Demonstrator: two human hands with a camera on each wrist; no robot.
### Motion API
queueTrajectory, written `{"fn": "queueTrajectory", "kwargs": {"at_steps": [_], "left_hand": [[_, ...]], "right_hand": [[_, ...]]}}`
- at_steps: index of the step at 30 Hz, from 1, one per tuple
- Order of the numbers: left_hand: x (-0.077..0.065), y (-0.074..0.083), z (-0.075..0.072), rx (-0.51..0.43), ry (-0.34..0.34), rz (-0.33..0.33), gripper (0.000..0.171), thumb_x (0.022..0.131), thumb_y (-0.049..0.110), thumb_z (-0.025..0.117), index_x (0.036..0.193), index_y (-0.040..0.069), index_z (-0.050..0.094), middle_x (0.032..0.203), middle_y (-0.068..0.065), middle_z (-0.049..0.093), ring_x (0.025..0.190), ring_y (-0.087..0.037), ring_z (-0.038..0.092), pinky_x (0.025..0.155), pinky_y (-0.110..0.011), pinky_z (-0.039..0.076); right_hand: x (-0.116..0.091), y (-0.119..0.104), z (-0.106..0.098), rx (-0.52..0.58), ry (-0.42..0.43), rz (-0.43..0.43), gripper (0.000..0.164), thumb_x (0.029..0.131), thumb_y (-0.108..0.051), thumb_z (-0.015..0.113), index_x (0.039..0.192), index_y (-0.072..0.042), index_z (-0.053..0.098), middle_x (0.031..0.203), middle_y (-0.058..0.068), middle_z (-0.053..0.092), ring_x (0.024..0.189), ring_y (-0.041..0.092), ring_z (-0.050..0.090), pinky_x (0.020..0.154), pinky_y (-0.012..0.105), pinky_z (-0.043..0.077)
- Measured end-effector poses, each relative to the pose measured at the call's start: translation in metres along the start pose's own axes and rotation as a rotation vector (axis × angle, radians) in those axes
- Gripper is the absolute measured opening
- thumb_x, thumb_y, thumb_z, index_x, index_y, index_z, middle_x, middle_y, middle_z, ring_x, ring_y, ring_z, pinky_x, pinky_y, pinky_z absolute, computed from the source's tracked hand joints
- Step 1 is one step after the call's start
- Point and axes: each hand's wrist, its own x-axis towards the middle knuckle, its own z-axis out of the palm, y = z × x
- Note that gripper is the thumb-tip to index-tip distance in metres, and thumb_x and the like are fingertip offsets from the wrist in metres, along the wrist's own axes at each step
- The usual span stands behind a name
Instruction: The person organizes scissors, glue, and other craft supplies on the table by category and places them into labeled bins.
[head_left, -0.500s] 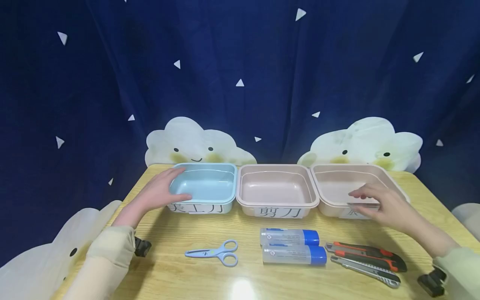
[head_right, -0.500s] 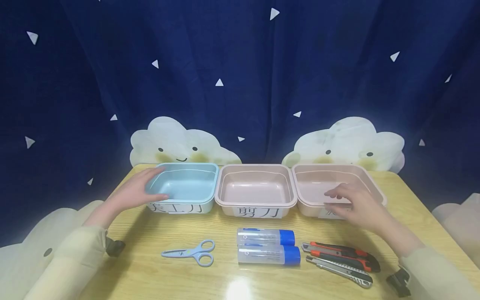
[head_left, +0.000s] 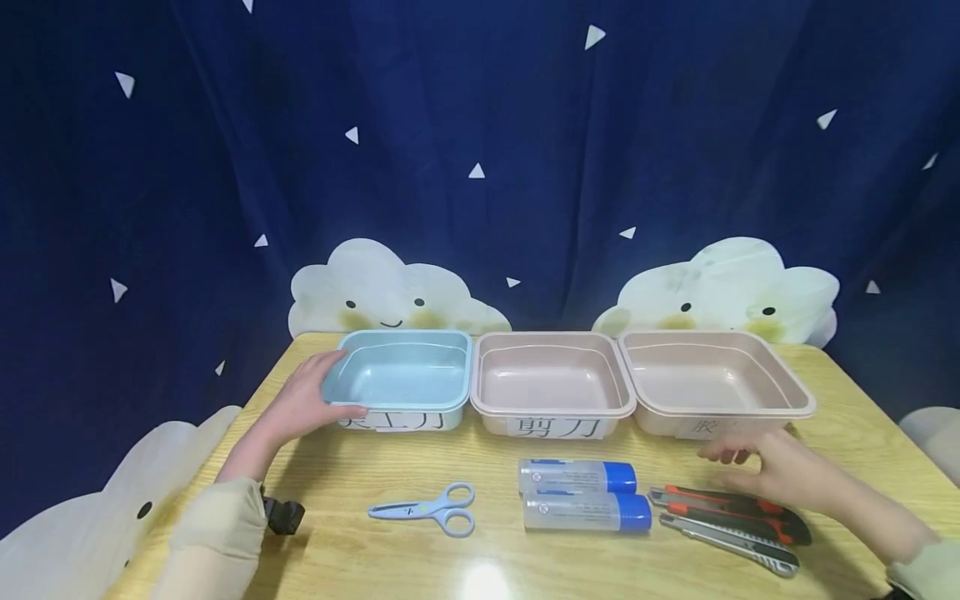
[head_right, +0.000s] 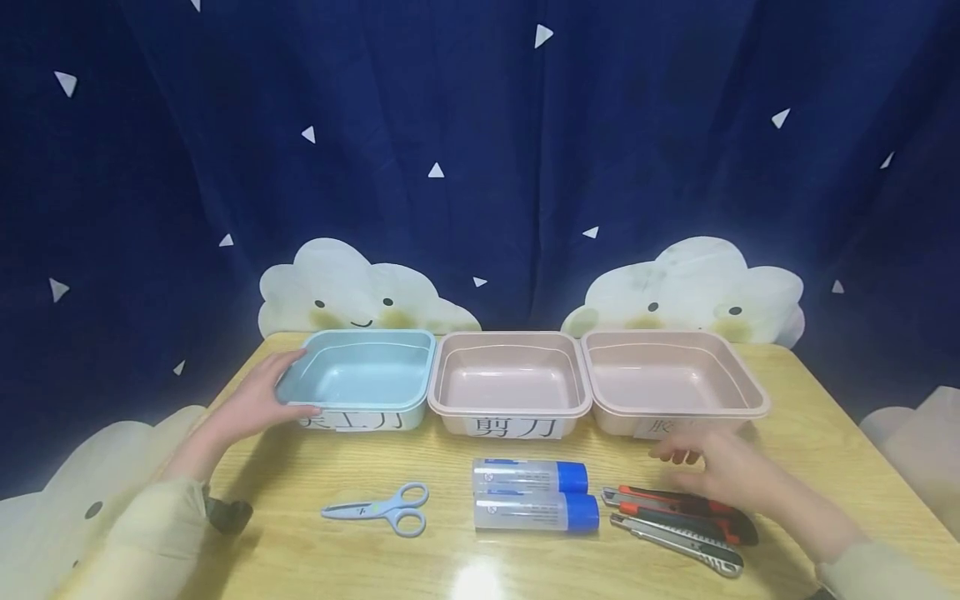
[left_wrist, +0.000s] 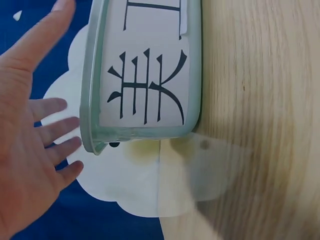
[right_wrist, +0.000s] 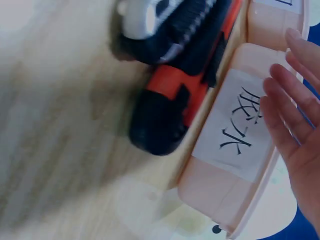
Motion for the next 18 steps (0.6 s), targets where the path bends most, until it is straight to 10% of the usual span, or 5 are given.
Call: {"fn": "queueTrajectory", "kwargs": {"at_steps": [9,18], "left_hand": [[-0.008,-0.007,0.007,-0.129,-0.007,-0.085,0.105,0.064,0.044,0.079,0.142,0.003,0.023,0.141,-0.024,0.025,0.122,-0.041,0.033,0.096,-0.059,0.031],[-0.009,-0.014,0.016,-0.196,-0.001,-0.157,0.112,0.064,0.048,0.078,0.145,0.004,0.014,0.144,-0.024,0.019,0.126,-0.042,0.029,0.098,-0.060,0.029]], "right_hand": [[-0.011,0.006,0.008,0.124,-0.271,0.152,0.039,0.070,-0.039,0.075,0.098,-0.014,0.065,0.090,-0.009,0.066,0.076,-0.002,0.056,0.058,0.022,0.049],[-0.016,0.010,0.014,0.166,-0.261,0.099,0.033,0.071,-0.034,0.076,0.096,-0.014,0.067,0.088,-0.012,0.063,0.075,-0.004,0.055,0.056,0.021,0.048]]}}
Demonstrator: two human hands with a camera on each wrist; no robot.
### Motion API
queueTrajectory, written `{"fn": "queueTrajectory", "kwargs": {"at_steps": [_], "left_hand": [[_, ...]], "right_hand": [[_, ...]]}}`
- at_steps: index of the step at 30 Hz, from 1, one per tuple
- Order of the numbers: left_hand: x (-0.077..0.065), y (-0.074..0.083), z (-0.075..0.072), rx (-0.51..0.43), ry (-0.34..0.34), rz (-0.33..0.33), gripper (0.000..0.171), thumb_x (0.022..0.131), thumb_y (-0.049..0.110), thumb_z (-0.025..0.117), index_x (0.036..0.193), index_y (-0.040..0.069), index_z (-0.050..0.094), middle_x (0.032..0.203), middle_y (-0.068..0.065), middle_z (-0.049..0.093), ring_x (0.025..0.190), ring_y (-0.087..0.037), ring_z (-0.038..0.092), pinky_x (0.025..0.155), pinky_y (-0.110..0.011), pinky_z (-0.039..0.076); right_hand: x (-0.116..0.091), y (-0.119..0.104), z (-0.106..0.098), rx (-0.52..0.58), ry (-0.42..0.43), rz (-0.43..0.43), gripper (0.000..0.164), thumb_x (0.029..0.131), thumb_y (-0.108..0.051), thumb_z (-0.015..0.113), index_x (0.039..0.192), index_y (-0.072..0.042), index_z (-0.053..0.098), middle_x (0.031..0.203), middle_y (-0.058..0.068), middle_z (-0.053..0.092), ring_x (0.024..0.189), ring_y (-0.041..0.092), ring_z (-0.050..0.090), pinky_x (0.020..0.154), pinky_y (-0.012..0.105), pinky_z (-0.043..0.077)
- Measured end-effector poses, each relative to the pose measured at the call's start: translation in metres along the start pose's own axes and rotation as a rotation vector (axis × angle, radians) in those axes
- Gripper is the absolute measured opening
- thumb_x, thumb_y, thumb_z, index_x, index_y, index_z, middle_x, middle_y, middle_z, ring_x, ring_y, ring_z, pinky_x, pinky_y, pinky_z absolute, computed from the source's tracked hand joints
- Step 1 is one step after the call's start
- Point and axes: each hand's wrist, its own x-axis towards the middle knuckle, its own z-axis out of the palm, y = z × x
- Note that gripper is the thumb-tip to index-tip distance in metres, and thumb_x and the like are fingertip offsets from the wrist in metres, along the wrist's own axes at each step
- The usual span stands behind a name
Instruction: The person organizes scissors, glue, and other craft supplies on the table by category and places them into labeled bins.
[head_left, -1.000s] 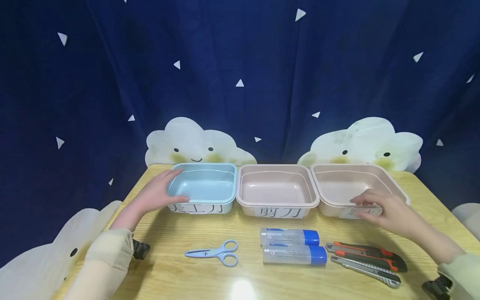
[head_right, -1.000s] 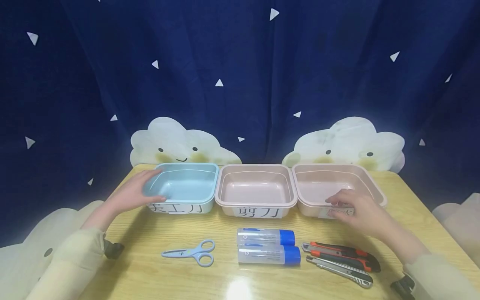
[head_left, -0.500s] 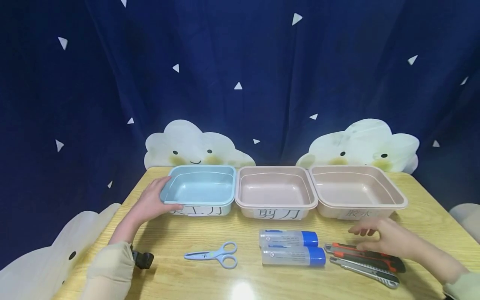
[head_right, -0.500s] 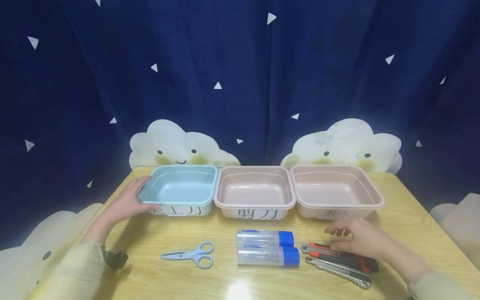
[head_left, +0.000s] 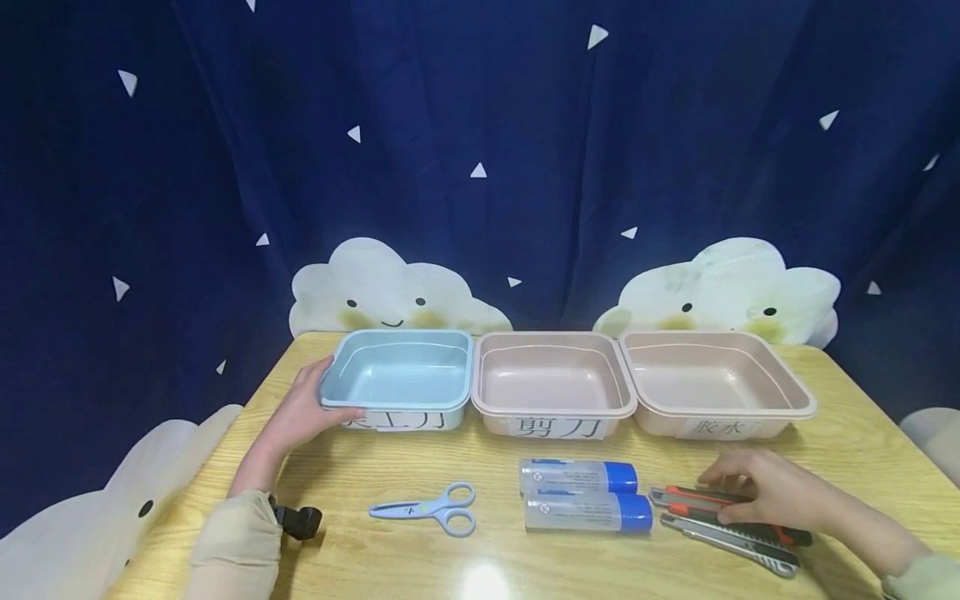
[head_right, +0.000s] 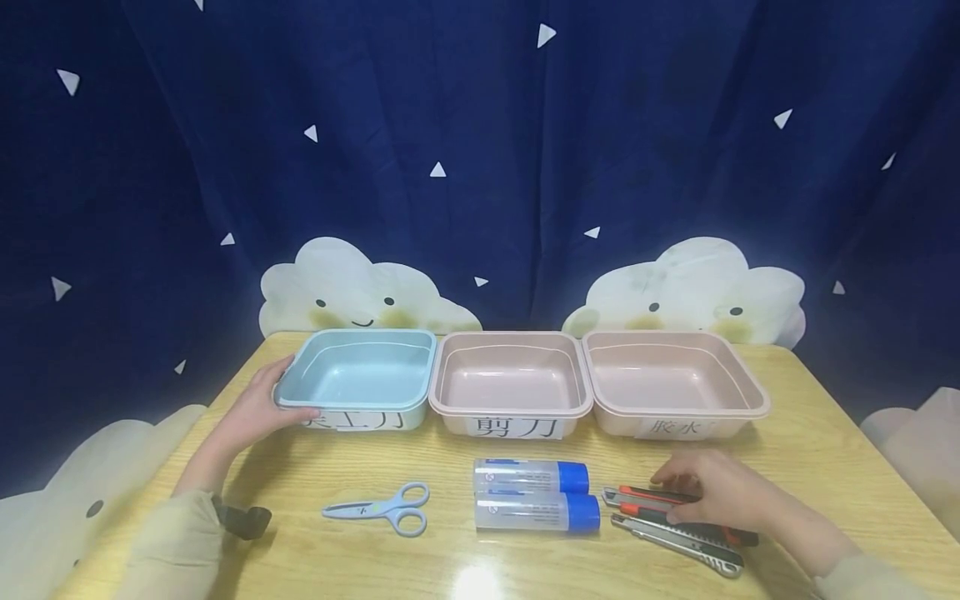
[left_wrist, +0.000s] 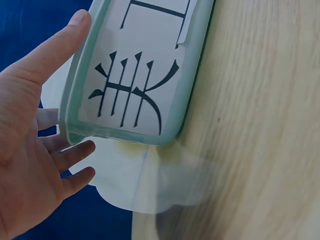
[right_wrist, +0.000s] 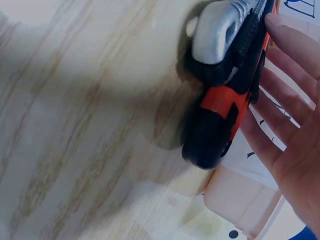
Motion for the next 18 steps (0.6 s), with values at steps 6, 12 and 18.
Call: {"fn": "queueTrajectory", "kwargs": {"at_steps": [6,12,18], "left_hand": [[-0.0007,-0.0039,0.0059,-0.033,0.013,-0.024,0.112,0.066,0.049,0.076,0.144,-0.001,0.012,0.141,-0.026,0.023,0.125,-0.043,0.030,0.100,-0.058,0.028],[-0.0011,-0.0058,0.0073,-0.051,0.021,-0.031,0.111,0.068,0.048,0.075,0.144,-0.002,0.011,0.142,-0.027,0.022,0.127,-0.042,0.028,0.103,-0.057,0.025],[-0.0018,-0.0067,0.0082,-0.071,0.014,-0.064,0.111,0.069,0.047,0.075,0.144,-0.002,0.009,0.142,-0.028,0.021,0.127,-0.043,0.027,0.103,-0.058,0.024]], "right_hand": [[0.0004,0.0004,0.0016,0.002,0.026,-0.025,0.025,0.073,-0.028,0.075,0.094,-0.017,0.068,0.085,-0.014,0.062,0.074,-0.005,0.054,0.054,0.020,0.047],[0.0008,0.0005,0.0022,-0.036,0.024,-0.030,0.029,0.071,-0.029,0.076,0.096,-0.018,0.067,0.086,-0.016,0.060,0.074,-0.006,0.052,0.055,0.021,0.047],[0.0000,-0.0008,-0.0001,-0.112,-0.040,0.048,0.041,0.065,-0.036,0.079,0.099,-0.017,0.065,0.088,-0.016,0.059,0.073,-0.006,0.047,0.057,0.021,0.043]]}}
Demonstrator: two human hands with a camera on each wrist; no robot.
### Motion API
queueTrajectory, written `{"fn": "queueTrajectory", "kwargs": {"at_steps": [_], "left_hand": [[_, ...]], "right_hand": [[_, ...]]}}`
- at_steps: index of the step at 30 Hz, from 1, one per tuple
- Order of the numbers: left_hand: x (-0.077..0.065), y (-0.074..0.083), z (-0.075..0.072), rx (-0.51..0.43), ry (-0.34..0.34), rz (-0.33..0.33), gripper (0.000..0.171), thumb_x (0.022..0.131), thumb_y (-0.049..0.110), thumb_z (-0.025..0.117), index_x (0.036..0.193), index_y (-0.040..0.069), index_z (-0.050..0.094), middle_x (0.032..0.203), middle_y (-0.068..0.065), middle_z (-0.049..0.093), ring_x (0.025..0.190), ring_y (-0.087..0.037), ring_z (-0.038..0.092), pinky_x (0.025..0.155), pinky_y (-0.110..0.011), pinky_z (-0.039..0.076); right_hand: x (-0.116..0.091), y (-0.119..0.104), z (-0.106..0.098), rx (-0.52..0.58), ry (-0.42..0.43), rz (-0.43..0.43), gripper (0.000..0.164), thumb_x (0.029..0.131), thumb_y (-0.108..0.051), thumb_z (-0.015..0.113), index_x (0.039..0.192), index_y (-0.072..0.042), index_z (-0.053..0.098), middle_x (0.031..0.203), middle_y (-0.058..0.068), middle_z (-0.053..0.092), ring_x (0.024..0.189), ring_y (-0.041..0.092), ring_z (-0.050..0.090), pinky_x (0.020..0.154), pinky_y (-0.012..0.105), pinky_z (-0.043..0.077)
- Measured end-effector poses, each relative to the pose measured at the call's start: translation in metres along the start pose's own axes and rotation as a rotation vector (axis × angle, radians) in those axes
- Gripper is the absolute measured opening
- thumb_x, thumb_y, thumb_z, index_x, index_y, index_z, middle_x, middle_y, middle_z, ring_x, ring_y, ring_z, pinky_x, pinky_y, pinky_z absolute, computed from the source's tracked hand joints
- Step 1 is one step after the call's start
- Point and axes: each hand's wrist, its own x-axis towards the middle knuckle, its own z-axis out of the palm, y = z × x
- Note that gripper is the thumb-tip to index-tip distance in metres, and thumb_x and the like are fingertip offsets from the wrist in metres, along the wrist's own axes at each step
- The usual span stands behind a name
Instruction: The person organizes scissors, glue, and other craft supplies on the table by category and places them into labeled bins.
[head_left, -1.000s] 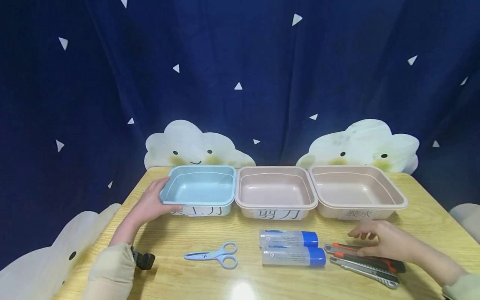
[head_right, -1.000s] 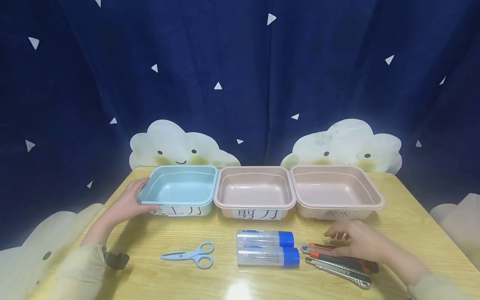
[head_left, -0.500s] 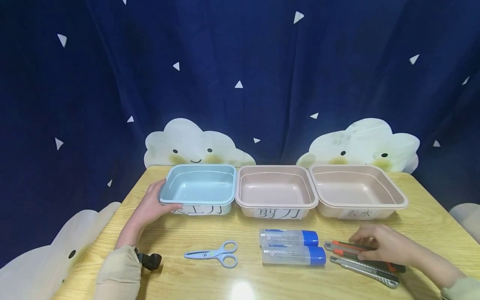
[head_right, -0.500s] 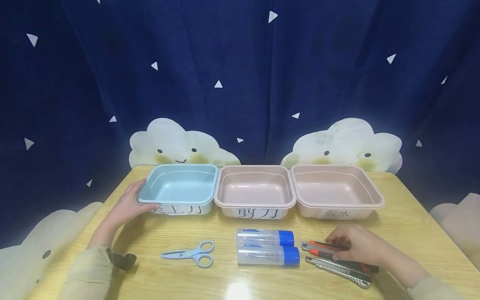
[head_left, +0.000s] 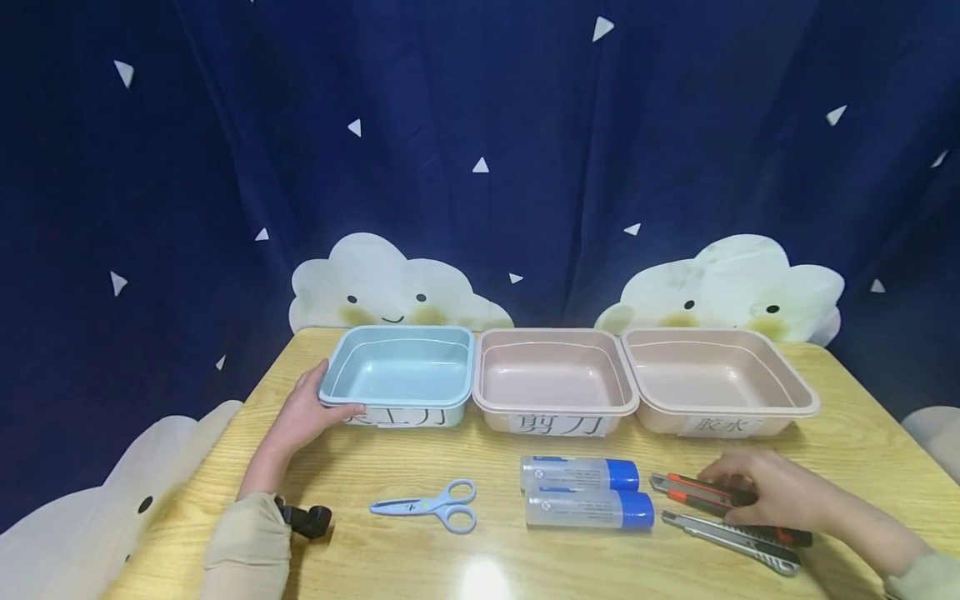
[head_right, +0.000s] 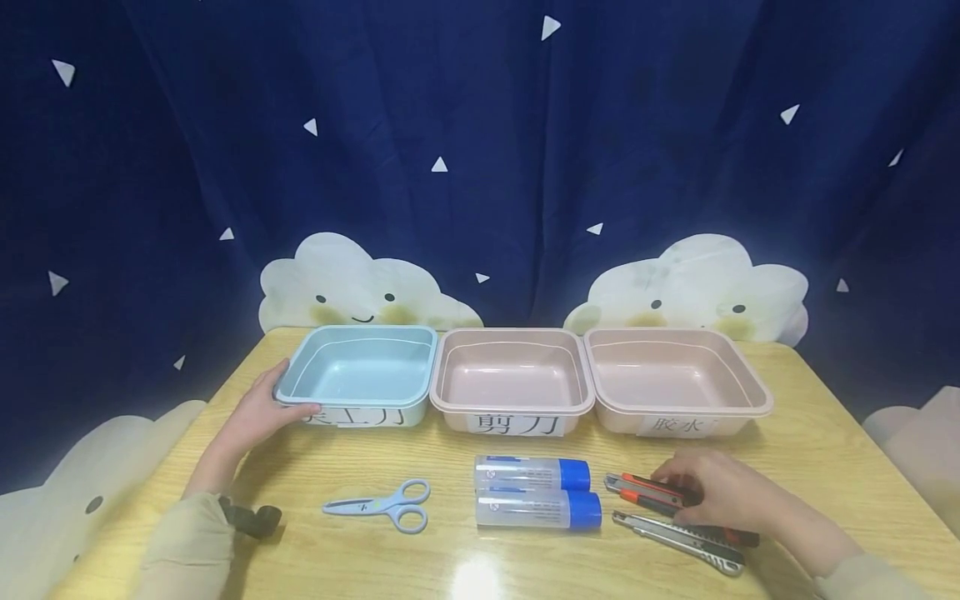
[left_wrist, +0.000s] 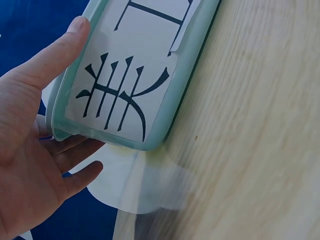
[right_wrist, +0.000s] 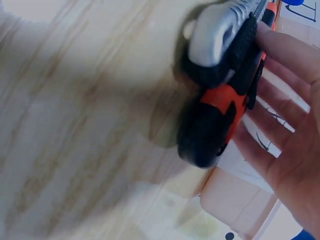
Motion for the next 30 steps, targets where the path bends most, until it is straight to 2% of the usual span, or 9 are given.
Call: {"fn": "queueTrajectory", "kwargs": {"at_steps": [4,6,10,17,23,27,30], "left_hand": [[0.000,0.000,0.001,-0.034,0.003,-0.011,0.111,0.069,0.045,0.075,0.145,-0.001,0.008,0.143,-0.029,0.021,0.127,-0.043,0.028,0.102,-0.058,0.024],[0.000,-0.001,0.002,-0.046,0.007,-0.016,0.111,0.069,0.045,0.075,0.145,0.000,0.008,0.143,-0.028,0.021,0.127,-0.043,0.028,0.102,-0.058,0.024],[0.000,-0.002,0.002,-0.054,0.012,-0.025,0.111,0.069,0.045,0.075,0.145,0.001,0.007,0.143,-0.028,0.021,0.127,-0.042,0.029,0.102,-0.058,0.025],[-0.002,-0.001,0.002,-0.065,0.012,-0.030,0.110,0.070,0.044,0.075,0.145,0.001,0.008,0.143,-0.027,0.021,0.127,-0.042,0.029,0.103,-0.057,0.025],[-0.003,-0.001,0.002,-0.066,0.013,-0.031,0.109,0.070,0.044,0.075,0.146,0.003,0.008,0.143,-0.027,0.021,0.127,-0.042,0.029,0.102,-0.058,0.025],[-0.003,-0.002,0.003,-0.067,0.013,-0.034,0.109,0.070,0.045,0.074,0.146,0.003,0.007,0.144,-0.026,0.020,0.127,-0.042,0.029,0.103,-0.058,0.024],[-0.003,-0.003,0.004,-0.067,0.015,-0.036,0.110,0.070,0.046,0.074,0.146,0.004,0.007,0.144,-0.026,0.020,0.127,-0.042,0.029,0.103,-0.058,0.025]], "right_hand": [[-0.001,-0.001,-0.004,-0.024,-0.066,0.070,0.045,0.063,-0.037,0.079,0.100,-0.016,0.063,0.086,-0.017,0.057,0.073,-0.005,0.047,0.057,0.022,0.042],[-0.002,-0.001,-0.005,-0.044,-0.061,0.067,0.043,0.062,-0.035,0.080,0.097,-0.018,0.063,0.083,-0.019,0.053,0.070,-0.005,0.044,0.055,0.021,0.039],[-0.004,-0.001,-0.005,-0.073,-0.017,0.023,0.036,0.060,-0.030,0.081,0.090,-0.021,0.063,0.078,-0.022,0.047,0.067,-0.006,0.039,0.051,0.020,0.034],[0.000,-0.001,-0.012,-0.104,0.041,-0.020,0.036,0.060,-0.028,0.081,0.090,-0.018,0.064,0.080,-0.022,0.052,0.068,-0.007,0.044,0.051,0.020,0.039],[0.009,-0.011,-0.022,-0.232,0.148,-0.051,0.040,0.055,-0.026,0.083,0.091,-0.016,0.067,0.081,-0.019,0.056,0.067,-0.006,0.043,0.051,0.019,0.037],[0.018,-0.020,-0.030,-0.263,0.188,-0.080,0.042,0.053,-0.022,0.083,0.092,-0.015,0.069,0.083,-0.015,0.060,0.068,-0.004,0.041,0.053,0.018,0.035],[0.026,-0.026,-0.037,-0.243,0.187,-0.089,0.041,0.054,-0.019,0.083,0.093,-0.015,0.070,0.083,-0.014,0.060,0.067,-0.003,0.040,0.054,0.018,0.035]]}}
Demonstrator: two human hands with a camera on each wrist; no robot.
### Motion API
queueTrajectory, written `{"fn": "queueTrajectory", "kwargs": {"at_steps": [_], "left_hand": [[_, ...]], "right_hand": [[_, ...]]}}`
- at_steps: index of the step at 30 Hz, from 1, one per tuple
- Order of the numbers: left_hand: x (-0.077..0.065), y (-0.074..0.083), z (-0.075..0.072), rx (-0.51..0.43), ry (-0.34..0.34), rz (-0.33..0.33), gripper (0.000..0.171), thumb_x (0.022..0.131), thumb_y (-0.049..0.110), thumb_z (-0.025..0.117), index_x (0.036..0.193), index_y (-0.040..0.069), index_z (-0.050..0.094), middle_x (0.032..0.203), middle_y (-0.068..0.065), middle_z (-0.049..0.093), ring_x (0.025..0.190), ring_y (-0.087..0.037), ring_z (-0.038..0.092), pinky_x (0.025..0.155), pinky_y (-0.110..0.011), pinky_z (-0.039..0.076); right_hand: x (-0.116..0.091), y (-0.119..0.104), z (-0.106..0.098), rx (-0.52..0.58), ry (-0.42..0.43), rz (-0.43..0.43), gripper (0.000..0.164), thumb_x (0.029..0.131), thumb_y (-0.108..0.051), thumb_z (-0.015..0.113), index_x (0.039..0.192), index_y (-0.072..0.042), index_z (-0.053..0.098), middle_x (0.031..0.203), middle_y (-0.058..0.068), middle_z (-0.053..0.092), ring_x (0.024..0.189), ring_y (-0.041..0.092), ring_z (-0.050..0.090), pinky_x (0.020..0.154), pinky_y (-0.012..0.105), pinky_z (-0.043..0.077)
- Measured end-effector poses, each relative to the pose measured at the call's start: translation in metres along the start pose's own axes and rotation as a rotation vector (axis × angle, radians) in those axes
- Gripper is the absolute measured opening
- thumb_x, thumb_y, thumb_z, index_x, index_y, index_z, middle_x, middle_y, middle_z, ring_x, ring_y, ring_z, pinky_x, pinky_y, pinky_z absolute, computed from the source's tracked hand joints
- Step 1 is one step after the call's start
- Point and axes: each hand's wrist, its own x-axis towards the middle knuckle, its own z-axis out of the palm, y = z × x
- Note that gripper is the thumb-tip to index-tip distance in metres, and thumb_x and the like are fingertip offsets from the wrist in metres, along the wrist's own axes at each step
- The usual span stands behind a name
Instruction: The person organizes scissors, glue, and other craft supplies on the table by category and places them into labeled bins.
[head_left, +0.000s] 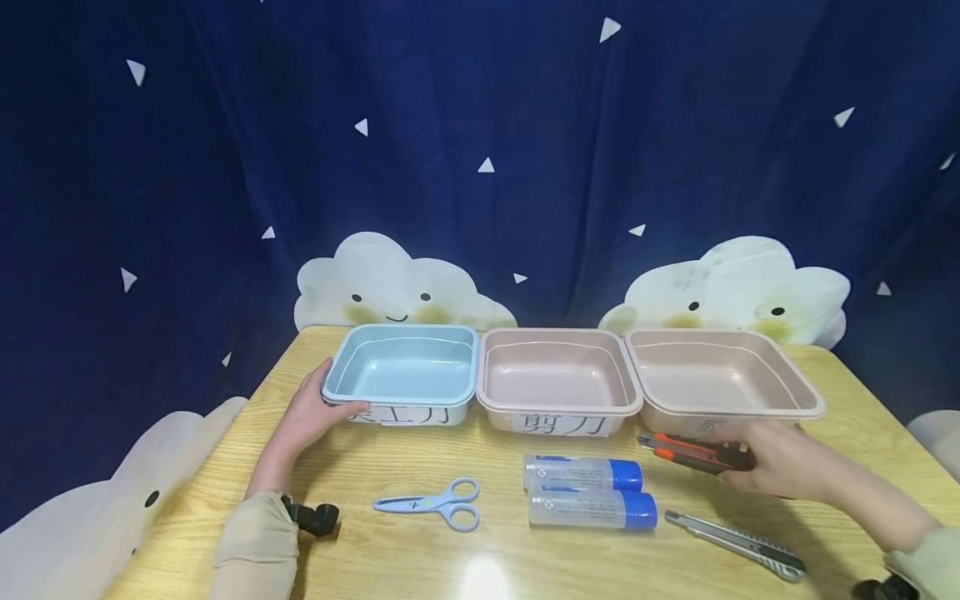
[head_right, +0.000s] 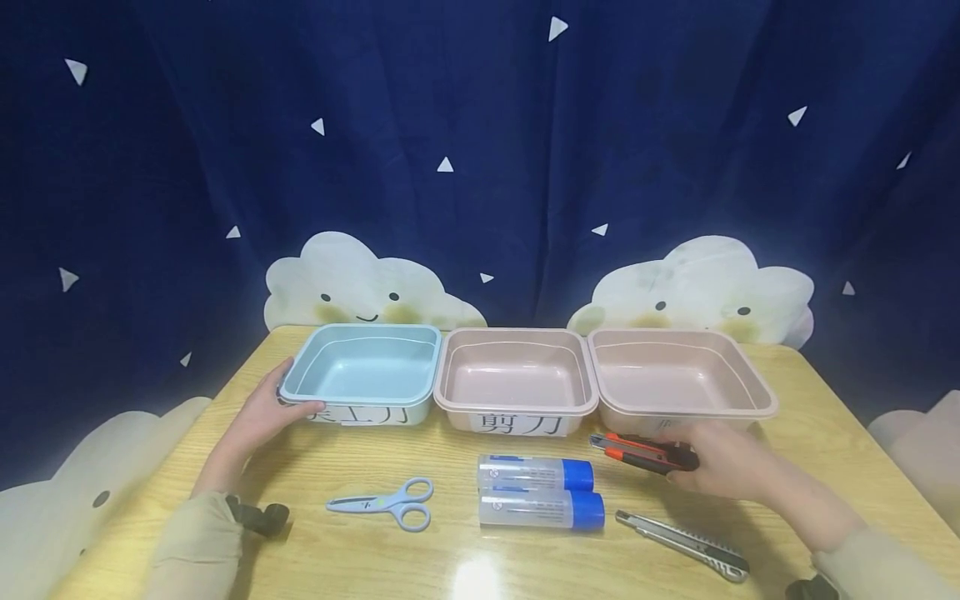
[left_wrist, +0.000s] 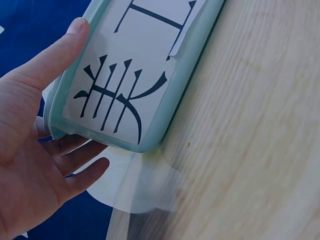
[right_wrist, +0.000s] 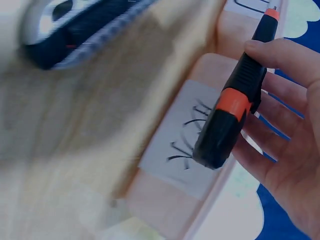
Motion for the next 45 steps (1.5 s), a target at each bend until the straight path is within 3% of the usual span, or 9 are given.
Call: {"fn": "queueTrajectory", "kwargs": {"at_steps": [11,22,34,39,45], "left_hand": [[-0.001,0.002,0.000,-0.028,0.004,-0.005,0.108,0.069,0.044,0.076,0.145,0.004,0.011,0.143,-0.025,0.024,0.126,-0.040,0.031,0.103,-0.057,0.025],[-0.001,0.001,0.001,-0.005,0.010,-0.009,0.108,0.069,0.046,0.075,0.145,0.003,0.013,0.142,-0.025,0.025,0.126,-0.041,0.031,0.102,-0.057,0.026],[-0.001,-0.001,0.000,-0.027,0.011,-0.006,0.107,0.069,0.045,0.075,0.145,0.004,0.013,0.142,-0.024,0.025,0.126,-0.040,0.031,0.103,-0.057,0.025],[-0.001,0.000,0.000,-0.026,0.012,-0.003,0.107,0.069,0.045,0.075,0.145,0.003,0.013,0.142,-0.025,0.025,0.126,-0.041,0.031,0.103,-0.057,0.025],[-0.001,0.000,0.000,-0.045,0.013,0.008,0.106,0.069,0.043,0.076,0.145,0.004,0.014,0.142,-0.024,0.026,0.126,-0.040,0.031,0.103,-0.056,0.026]], "right_hand": [[0.034,-0.015,-0.013,-0.039,-0.004,-0.002,0.035,0.062,-0.019,0.080,0.095,-0.015,0.069,0.085,-0.014,0.061,0.073,-0.003,0.049,0.060,0.023,0.046],[0.080,-0.033,-0.009,-0.054,-0.020,0.036,0.031,0.069,-0.023,0.076,0.099,-0.016,0.068,0.083,-0.011,0.059,0.068,0.003,0.046,0.060,0.023,0.043],[0.127,-0.050,0.005,-0.002,-0.035,0.071,0.040,0.077,-0.025,0.072,0.112,-0.008,0.064,0.105,0.004,0.065,0.090,0.016,0.059,0.080,0.038,0.049],[0.146,-0.055,0.011,0.047,-0.019,0.030,0.040,0.077,-0.022,0.072,0.112,-0.005,0.063,0.105,0.006,0.065,0.091,0.018,0.060,0.082,0.040,0.049],[0.167,-0.061,0.020,0.026,0.073,-0.071,0.034,0.075,-0.018,0.072,0.105,-0.005,0.066,0.099,0.005,0.067,0.085,0.017,0.059,0.078,0.039,0.049]]}}
